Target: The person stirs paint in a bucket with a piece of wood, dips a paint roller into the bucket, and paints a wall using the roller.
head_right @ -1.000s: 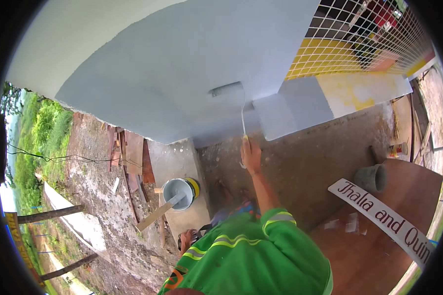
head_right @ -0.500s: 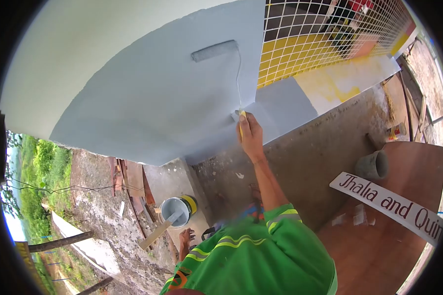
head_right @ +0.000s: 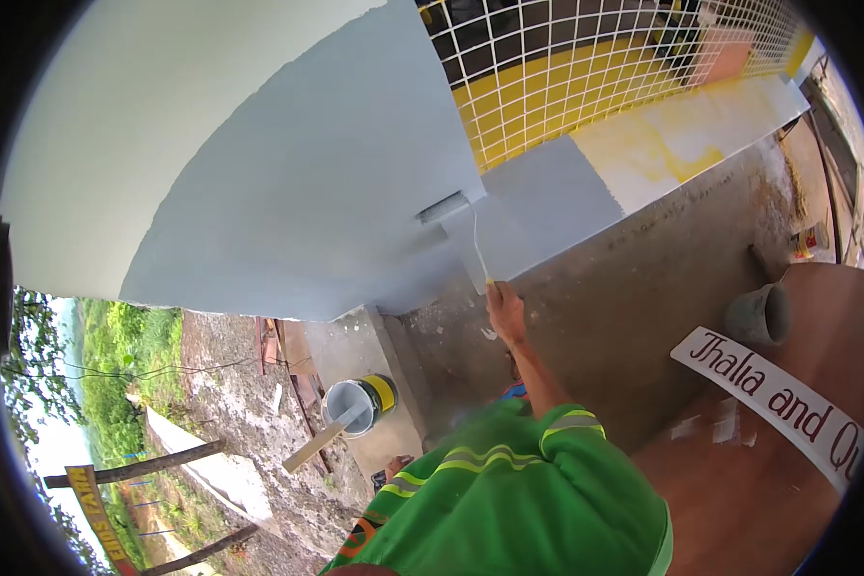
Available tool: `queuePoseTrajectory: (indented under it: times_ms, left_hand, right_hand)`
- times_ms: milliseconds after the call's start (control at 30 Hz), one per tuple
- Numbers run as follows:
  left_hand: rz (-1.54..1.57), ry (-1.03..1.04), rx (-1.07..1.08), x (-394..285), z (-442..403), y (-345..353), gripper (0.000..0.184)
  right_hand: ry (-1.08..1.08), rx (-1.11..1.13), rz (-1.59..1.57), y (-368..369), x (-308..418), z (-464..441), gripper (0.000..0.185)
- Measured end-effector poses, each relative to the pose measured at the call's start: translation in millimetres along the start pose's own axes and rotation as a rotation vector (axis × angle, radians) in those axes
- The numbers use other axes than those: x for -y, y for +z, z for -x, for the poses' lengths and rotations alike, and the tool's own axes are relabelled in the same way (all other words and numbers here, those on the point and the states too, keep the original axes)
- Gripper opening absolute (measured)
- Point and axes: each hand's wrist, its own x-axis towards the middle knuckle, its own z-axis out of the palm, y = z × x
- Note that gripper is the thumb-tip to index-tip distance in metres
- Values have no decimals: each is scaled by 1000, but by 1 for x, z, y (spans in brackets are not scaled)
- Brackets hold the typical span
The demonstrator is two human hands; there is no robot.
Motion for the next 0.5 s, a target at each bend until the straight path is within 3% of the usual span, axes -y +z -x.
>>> queuePoseTrajectory:
  times_ms: [67,167,233,300,367,400,500]
  left_hand:
    - [-202,93,37,-6,4,3,39]
    - [2,-177,-184,-64,8,34,43]
    - [453,-467,-389,-92,-4,47,41]
    - [431,-388,-366,-87,-17,51,41]
    - [277,-364,-334,-89,-26,57,42]
    - [457,-367,-426,-93,-24,62,38]
    - [620,-448,-448,-72,-29,72,38]
  right_hand:
    - [30,-2,-59,-16,2,1,33]
    - [39,0,-73,-40,-10,-10,33]
    - [44,13,-88,-46,-6,-20,32]
    - [52,46,-125,-55,18,-34,31]
    - [-135,35,-148,-58,43,-48,31]
    - [-225,24,-158,-61,56,-54,30]
    - [-217,84,-263,-75,134,-56,30]
